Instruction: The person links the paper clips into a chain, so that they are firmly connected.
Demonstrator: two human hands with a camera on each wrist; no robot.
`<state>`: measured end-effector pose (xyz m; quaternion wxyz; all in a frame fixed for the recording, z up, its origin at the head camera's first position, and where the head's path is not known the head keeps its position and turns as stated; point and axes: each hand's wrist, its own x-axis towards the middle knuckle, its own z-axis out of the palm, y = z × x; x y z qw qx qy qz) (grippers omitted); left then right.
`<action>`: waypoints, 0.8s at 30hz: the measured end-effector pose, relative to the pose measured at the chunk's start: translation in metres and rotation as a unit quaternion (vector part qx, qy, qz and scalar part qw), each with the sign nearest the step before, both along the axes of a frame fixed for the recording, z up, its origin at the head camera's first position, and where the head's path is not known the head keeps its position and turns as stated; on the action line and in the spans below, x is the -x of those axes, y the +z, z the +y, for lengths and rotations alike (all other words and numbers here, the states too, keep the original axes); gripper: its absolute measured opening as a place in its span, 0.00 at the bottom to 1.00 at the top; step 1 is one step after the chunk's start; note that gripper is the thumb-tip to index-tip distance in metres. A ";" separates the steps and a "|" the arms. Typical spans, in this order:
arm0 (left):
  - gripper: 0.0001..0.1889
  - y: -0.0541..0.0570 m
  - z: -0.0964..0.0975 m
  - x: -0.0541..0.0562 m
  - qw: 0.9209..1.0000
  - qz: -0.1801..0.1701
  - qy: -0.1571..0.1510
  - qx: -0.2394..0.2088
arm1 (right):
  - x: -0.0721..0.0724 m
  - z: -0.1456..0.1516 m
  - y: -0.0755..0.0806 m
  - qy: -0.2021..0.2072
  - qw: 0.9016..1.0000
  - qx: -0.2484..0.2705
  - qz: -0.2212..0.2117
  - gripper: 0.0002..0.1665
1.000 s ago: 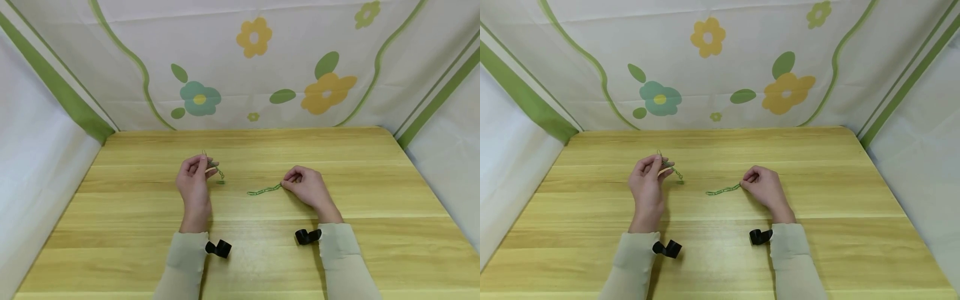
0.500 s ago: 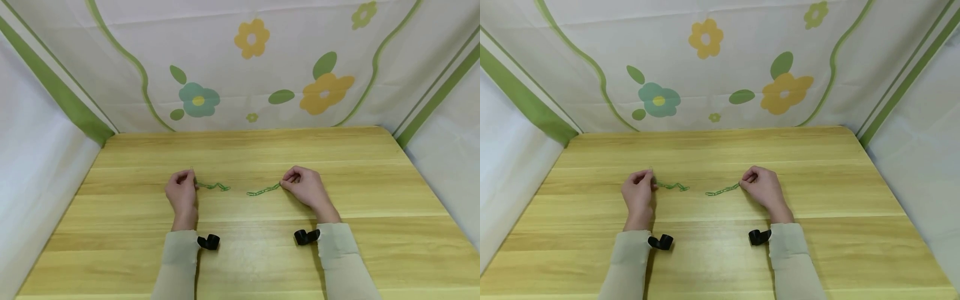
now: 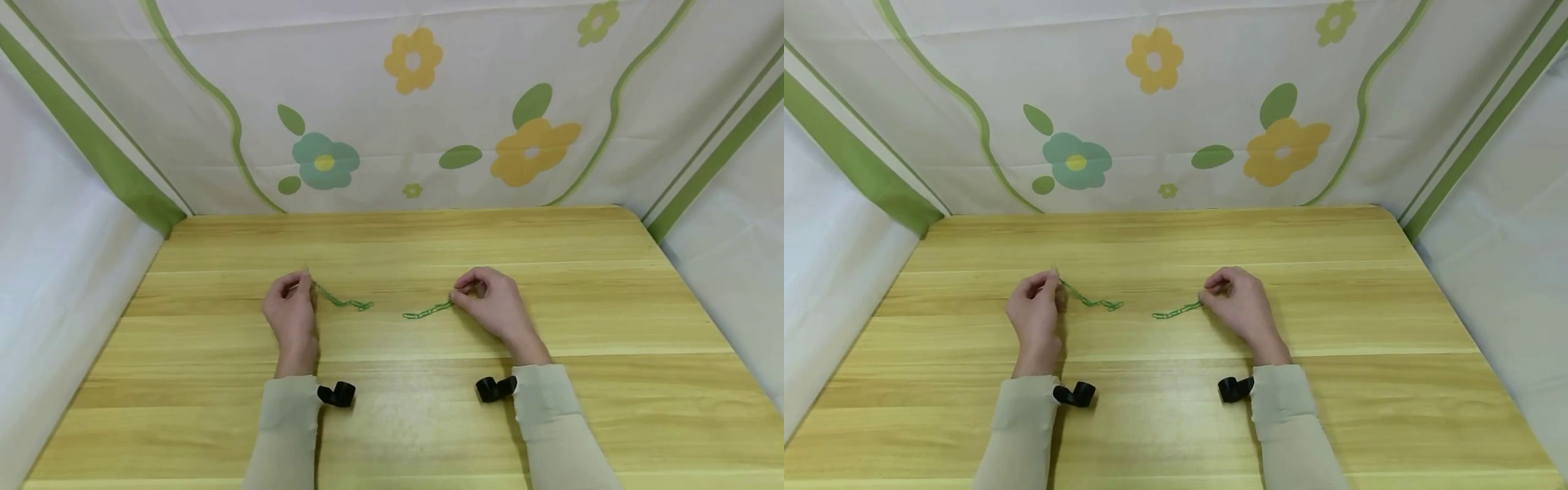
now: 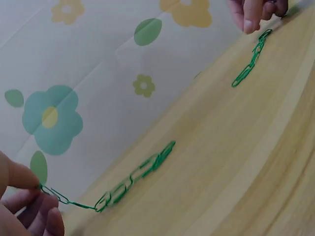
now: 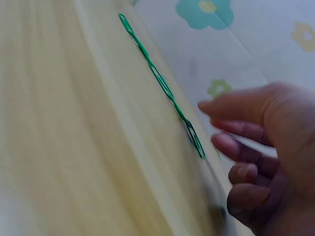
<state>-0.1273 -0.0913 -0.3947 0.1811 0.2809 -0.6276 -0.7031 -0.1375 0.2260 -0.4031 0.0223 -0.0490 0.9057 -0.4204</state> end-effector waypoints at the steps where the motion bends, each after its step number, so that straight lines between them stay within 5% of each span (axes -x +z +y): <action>1: 0.06 0.003 0.002 0.000 1.000 0.014 -0.008 -0.003 | -0.001 -0.004 0.000 0.015 1.000 0.003 0.004 0.09; 8: 0.09 0.033 0.026 -0.005 0.991 0.086 -0.097 0.046 | -0.008 -0.039 0.003 0.127 0.992 -0.023 -0.004 0.13; 14: 0.08 0.047 0.048 -0.013 0.975 0.092 -0.182 0.090 | -0.010 -0.055 0.009 0.109 0.993 0.023 0.026 0.12; 20: 0.05 0.045 0.071 -0.017 0.950 0.114 -0.256 0.140 | -0.008 -0.067 0.014 0.094 0.990 0.095 0.050 0.13; 24: 0.05 0.043 0.079 -0.018 0.944 0.119 -0.276 0.136 | -0.007 -0.067 0.011 0.097 0.990 0.096 0.047 0.12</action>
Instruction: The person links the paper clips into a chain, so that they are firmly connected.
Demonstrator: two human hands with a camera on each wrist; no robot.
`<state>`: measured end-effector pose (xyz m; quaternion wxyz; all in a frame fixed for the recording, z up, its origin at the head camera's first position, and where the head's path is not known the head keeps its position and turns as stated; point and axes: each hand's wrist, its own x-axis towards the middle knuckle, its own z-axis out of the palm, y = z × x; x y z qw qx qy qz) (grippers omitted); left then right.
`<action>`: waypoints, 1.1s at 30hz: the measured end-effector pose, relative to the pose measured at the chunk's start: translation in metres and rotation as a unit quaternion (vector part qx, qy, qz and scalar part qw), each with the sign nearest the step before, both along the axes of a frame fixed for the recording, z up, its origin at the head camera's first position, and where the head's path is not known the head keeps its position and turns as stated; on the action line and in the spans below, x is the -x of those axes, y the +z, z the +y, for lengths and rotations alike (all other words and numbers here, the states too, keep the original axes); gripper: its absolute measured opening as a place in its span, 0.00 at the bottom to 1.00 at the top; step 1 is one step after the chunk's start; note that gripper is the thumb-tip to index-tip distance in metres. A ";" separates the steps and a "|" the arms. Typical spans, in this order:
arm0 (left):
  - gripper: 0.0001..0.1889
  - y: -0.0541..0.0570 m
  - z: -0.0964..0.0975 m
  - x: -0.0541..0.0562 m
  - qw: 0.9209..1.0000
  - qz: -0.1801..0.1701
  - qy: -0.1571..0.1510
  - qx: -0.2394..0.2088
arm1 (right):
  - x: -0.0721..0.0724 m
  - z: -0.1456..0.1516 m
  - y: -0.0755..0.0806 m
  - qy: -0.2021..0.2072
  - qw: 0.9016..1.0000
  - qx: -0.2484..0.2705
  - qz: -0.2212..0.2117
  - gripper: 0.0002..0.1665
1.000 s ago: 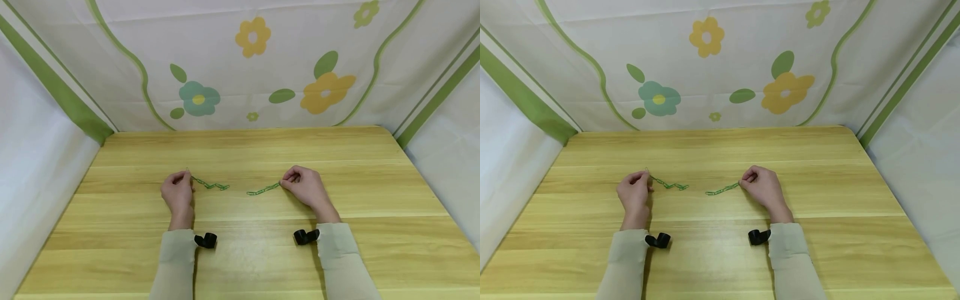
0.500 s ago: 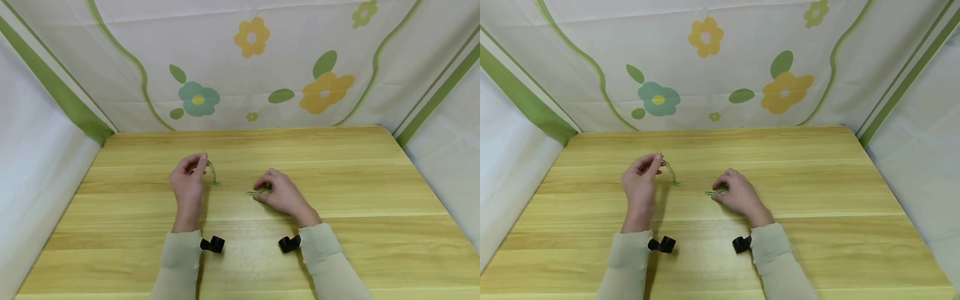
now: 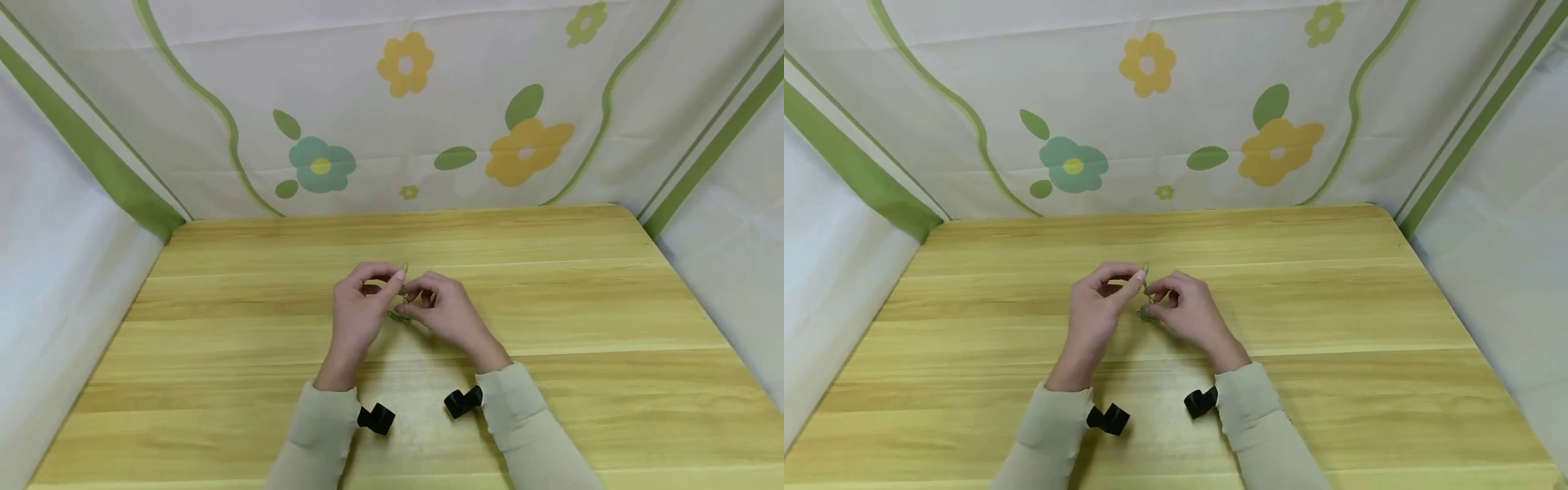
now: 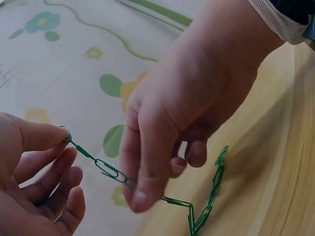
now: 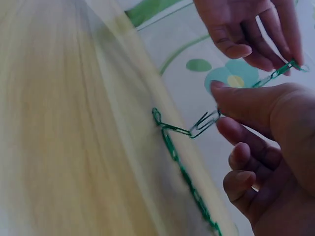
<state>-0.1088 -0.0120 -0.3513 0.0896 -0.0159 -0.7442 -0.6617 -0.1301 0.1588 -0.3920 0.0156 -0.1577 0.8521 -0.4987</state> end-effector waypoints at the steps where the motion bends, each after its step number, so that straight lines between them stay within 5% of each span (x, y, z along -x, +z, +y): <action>1: 0.05 0.000 0.002 0.000 1.000 -0.001 -0.002 -0.002 | 0.000 0.001 -0.001 0.000 1.000 -0.001 -0.002 0.11; 11: 0.05 0.000 0.008 0.002 1.000 0.001 -0.010 0.001 | 0.001 0.013 0.007 -0.019 0.996 0.078 -0.024 0.10; 18: 0.05 0.000 0.012 0.000 1.000 -0.003 -0.011 0.001 | 0.001 0.020 0.018 -0.009 0.977 0.209 -0.036 0.09; 28: 0.05 -0.003 0.014 -0.001 0.999 -0.029 -0.002 -0.019 | -0.001 0.020 0.023 -0.040 0.980 0.185 -0.058 0.09; 33: 0.05 -0.003 0.015 -0.001 0.999 -0.029 0.004 -0.023 | -0.002 0.018 0.023 -0.040 0.974 0.203 -0.087 0.10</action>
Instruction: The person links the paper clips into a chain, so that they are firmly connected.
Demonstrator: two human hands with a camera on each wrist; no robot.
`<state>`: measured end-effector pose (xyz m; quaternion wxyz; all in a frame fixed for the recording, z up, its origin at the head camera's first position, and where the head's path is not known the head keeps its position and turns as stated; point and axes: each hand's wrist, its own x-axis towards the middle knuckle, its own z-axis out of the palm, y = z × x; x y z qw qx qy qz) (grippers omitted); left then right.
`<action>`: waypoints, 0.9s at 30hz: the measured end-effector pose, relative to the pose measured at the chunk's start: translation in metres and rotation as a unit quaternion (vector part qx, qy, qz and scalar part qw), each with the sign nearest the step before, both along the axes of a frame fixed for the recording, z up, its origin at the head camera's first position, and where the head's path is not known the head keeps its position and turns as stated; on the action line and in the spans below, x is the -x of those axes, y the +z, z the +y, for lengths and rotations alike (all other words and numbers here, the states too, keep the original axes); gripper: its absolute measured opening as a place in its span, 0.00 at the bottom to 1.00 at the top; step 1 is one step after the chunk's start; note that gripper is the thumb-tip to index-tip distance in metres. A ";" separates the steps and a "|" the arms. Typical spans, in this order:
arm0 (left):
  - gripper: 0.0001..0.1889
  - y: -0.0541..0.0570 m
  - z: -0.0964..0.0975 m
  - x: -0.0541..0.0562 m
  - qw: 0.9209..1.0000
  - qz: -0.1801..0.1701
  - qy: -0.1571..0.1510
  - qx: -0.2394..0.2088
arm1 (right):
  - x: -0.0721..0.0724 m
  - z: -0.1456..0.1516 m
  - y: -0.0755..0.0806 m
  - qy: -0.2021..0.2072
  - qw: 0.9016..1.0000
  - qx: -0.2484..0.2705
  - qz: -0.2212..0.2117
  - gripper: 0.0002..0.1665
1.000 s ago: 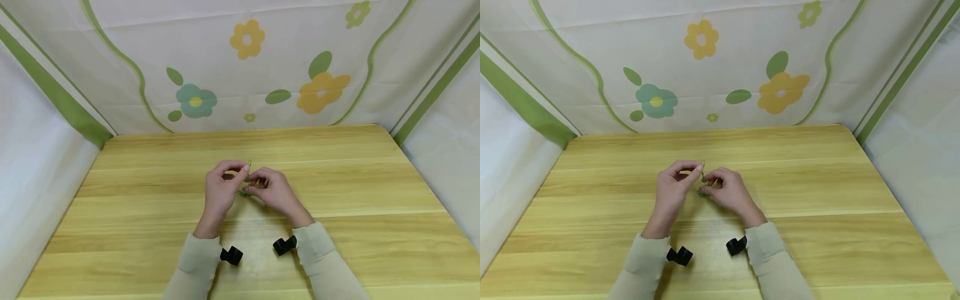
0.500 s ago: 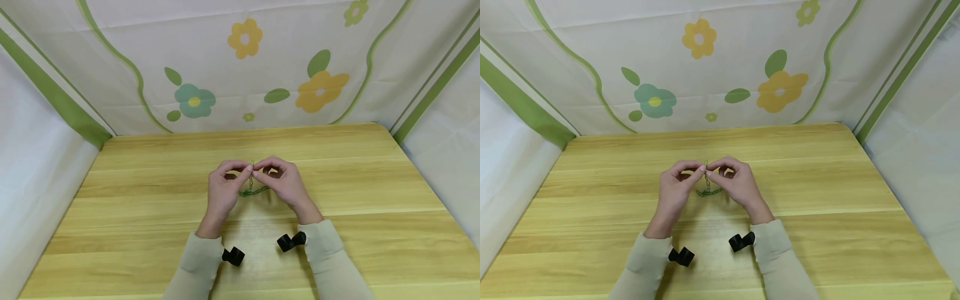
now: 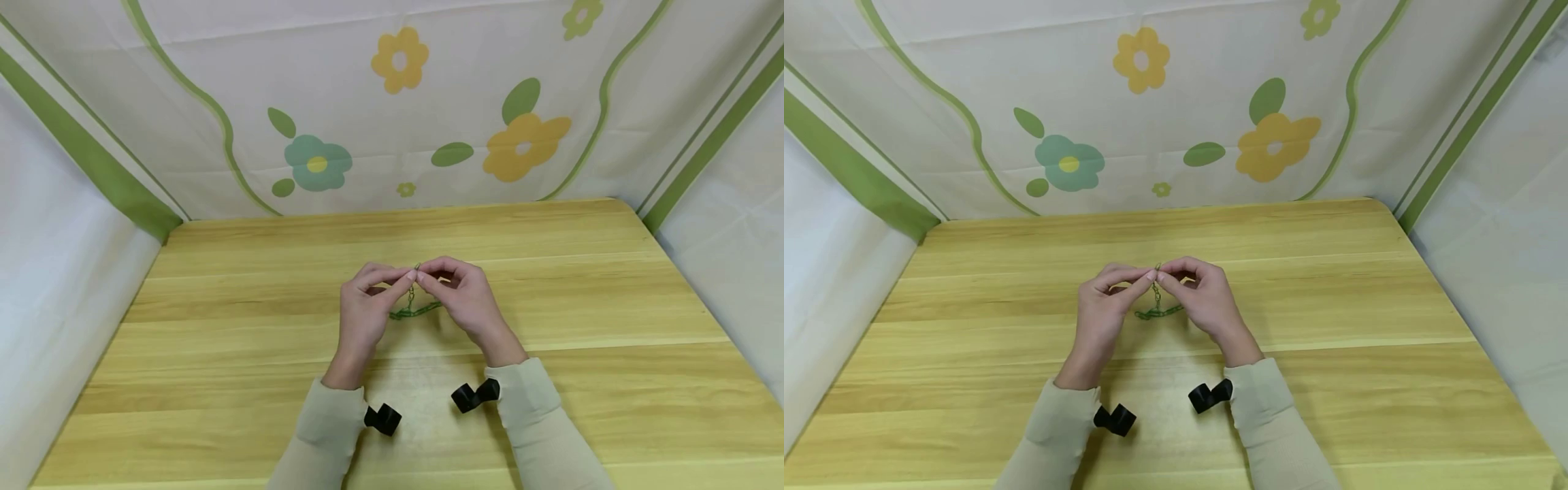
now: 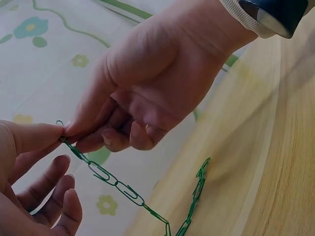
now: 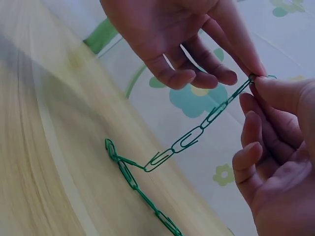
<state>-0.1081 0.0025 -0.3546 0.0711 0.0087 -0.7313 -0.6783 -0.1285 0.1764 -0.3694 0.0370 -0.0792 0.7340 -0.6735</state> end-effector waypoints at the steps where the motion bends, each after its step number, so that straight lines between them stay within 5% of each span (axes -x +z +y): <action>1: 0.05 0.000 0.000 0.000 1.000 0.001 0.001 0.000 | 0.000 -0.001 0.000 0.003 1.000 0.007 -0.005 0.10; 6: 0.09 0.001 -0.004 0.000 1.000 -0.008 -0.009 0.022 | 0.002 0.004 0.001 0.016 0.998 0.051 0.017 0.05; 10: 0.13 -0.006 -0.013 0.002 0.994 -0.037 -0.027 0.096 | 0.005 0.020 0.004 0.003 0.992 0.116 0.057 0.03; 14: 0.14 -0.020 -0.019 0.003 0.971 -0.062 -0.069 0.221 | 0.006 0.035 0.007 -0.020 0.986 0.151 0.066 0.06; 18: 0.10 -0.031 -0.016 0.002 0.944 -0.065 -0.105 0.306 | 0.007 0.041 0.008 -0.038 0.990 0.131 0.046 0.04; 27: 0.06 -0.036 -0.008 0.003 0.924 -0.052 -0.114 0.362 | 0.009 0.042 0.006 -0.049 0.994 0.093 0.019 0.02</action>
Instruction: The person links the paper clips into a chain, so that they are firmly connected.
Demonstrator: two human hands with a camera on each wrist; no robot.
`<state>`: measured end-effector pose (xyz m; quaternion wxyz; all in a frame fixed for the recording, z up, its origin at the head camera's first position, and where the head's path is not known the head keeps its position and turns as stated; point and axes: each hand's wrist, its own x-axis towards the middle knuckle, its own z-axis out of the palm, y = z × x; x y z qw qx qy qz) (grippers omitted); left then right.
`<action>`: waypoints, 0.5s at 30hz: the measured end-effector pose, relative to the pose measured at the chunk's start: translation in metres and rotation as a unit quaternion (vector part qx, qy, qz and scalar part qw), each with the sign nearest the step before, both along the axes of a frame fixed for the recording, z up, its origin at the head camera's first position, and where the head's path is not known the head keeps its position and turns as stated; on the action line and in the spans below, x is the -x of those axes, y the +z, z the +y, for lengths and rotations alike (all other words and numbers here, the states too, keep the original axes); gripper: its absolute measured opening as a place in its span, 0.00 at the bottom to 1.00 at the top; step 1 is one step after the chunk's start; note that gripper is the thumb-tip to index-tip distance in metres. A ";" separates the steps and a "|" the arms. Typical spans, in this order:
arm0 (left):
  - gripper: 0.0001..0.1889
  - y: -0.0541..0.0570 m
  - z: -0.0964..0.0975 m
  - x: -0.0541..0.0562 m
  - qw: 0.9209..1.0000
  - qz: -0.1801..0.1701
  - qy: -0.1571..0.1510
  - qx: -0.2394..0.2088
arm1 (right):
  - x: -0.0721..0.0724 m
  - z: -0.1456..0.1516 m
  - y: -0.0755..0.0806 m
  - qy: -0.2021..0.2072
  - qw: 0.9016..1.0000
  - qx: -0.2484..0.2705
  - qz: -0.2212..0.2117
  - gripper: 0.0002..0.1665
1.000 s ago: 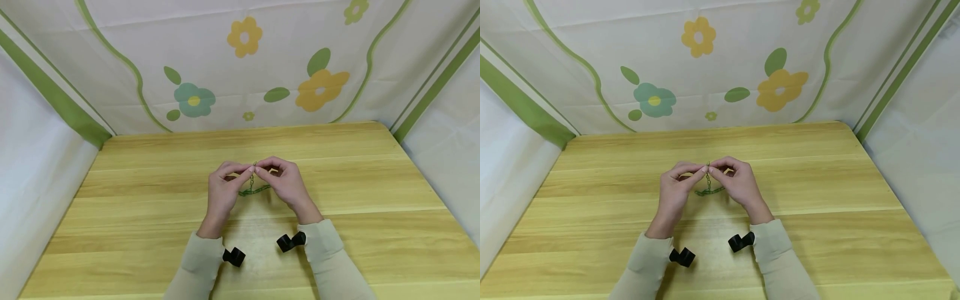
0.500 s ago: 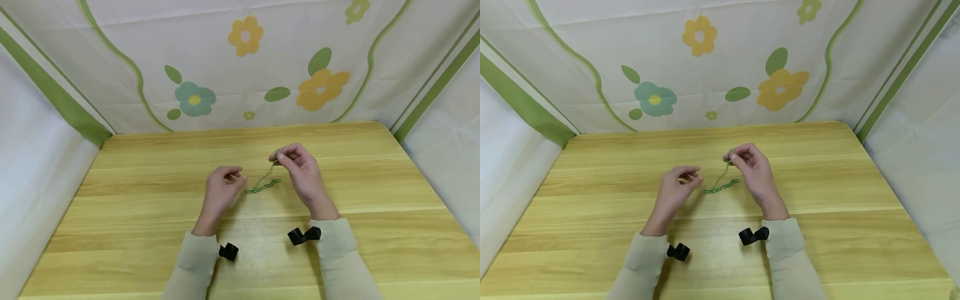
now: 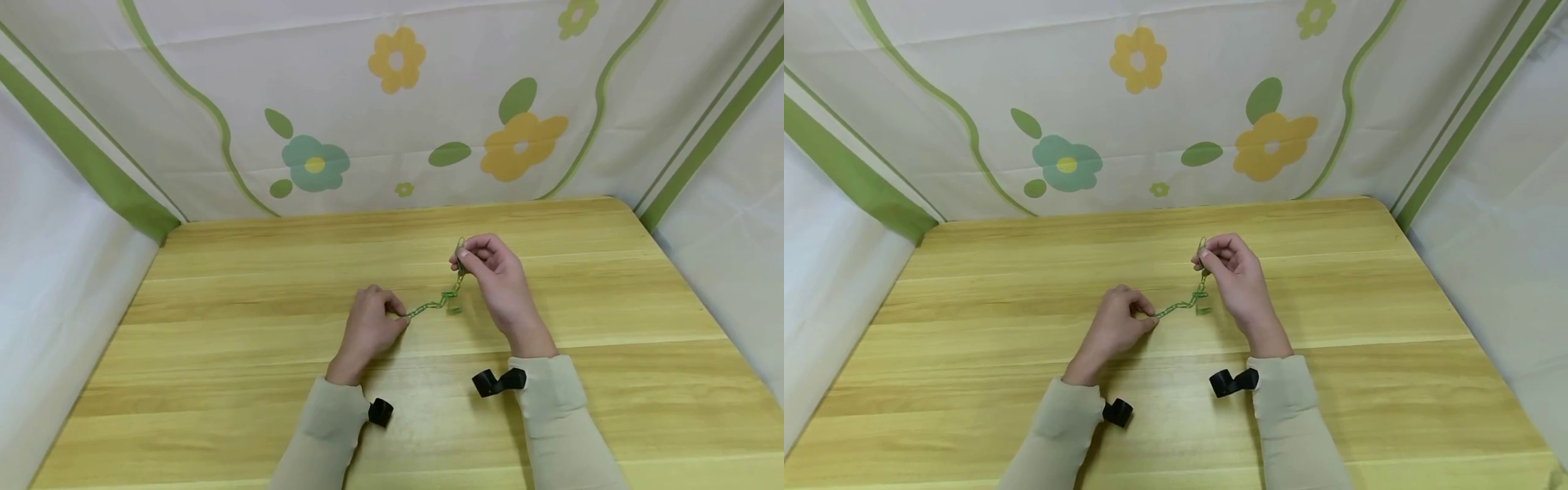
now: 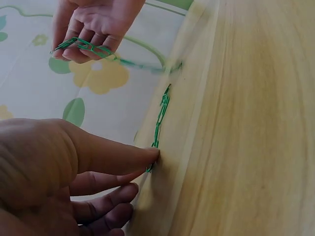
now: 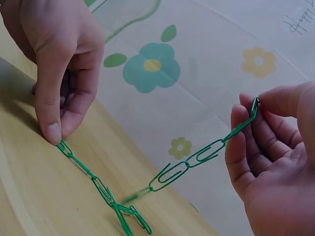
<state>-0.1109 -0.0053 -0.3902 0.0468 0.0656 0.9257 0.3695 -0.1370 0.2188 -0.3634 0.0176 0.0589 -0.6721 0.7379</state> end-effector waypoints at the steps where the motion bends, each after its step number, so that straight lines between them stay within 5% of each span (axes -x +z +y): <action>1: 0.07 0.000 0.000 0.000 1.000 -0.001 -0.004 0.005 | 0.000 0.000 -0.001 0.000 1.000 -0.001 -0.001 0.02; 5: 0.05 0.000 -0.002 0.000 1.000 -0.018 -0.011 0.000 | 0.000 -0.001 -0.002 0.005 1.000 -0.009 -0.007 0.02; 9: 0.03 0.004 -0.005 0.000 0.997 -0.038 -0.002 -0.067 | 0.000 -0.003 -0.004 0.009 1.000 -0.017 -0.010 0.03; 15: 0.01 0.011 -0.008 0.000 0.989 -0.009 0.011 -0.149 | 0.000 -0.005 -0.004 0.009 0.999 -0.026 -0.023 0.04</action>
